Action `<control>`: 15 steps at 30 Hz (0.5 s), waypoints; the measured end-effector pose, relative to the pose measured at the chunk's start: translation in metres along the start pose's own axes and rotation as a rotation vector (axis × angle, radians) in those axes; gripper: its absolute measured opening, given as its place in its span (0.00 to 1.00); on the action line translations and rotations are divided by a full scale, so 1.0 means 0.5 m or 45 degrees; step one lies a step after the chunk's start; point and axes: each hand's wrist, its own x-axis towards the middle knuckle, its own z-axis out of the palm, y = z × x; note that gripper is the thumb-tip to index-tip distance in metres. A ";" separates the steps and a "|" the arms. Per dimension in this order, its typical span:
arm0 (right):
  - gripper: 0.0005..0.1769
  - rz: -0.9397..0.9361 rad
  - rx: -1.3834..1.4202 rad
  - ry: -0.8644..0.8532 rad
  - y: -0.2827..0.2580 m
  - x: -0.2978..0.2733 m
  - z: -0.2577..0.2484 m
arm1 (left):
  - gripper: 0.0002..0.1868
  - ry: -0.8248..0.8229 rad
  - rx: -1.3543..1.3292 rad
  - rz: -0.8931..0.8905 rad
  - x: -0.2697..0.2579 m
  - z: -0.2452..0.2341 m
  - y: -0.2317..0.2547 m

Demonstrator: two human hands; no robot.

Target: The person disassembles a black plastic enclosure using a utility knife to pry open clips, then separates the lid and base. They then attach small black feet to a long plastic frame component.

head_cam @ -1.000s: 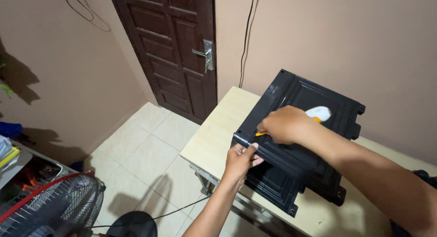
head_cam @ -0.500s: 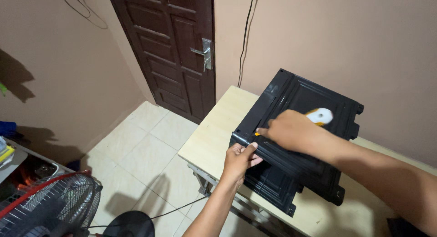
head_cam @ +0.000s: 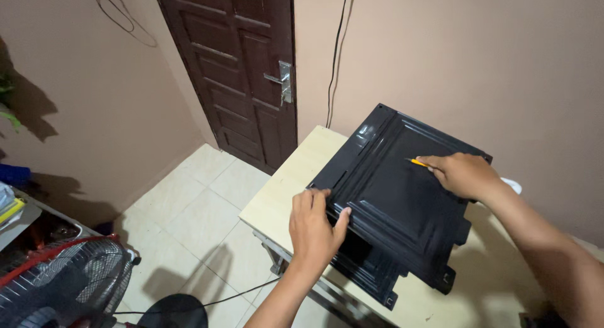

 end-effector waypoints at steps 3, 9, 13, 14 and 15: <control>0.22 0.110 -0.013 -0.039 0.025 0.017 0.045 | 0.29 0.036 0.009 0.132 0.004 0.033 0.014; 0.23 0.099 0.123 0.192 0.079 0.050 0.094 | 0.31 0.055 0.114 0.172 -0.009 0.108 0.026; 0.22 0.060 0.168 0.218 0.104 0.090 0.099 | 0.31 0.038 0.176 0.104 -0.010 0.140 0.038; 0.23 0.055 0.150 0.213 0.108 0.103 0.099 | 0.32 0.013 0.221 0.105 -0.009 0.146 0.040; 0.23 0.049 0.132 0.208 0.112 0.116 0.099 | 0.33 -0.013 0.266 0.106 -0.008 0.150 0.043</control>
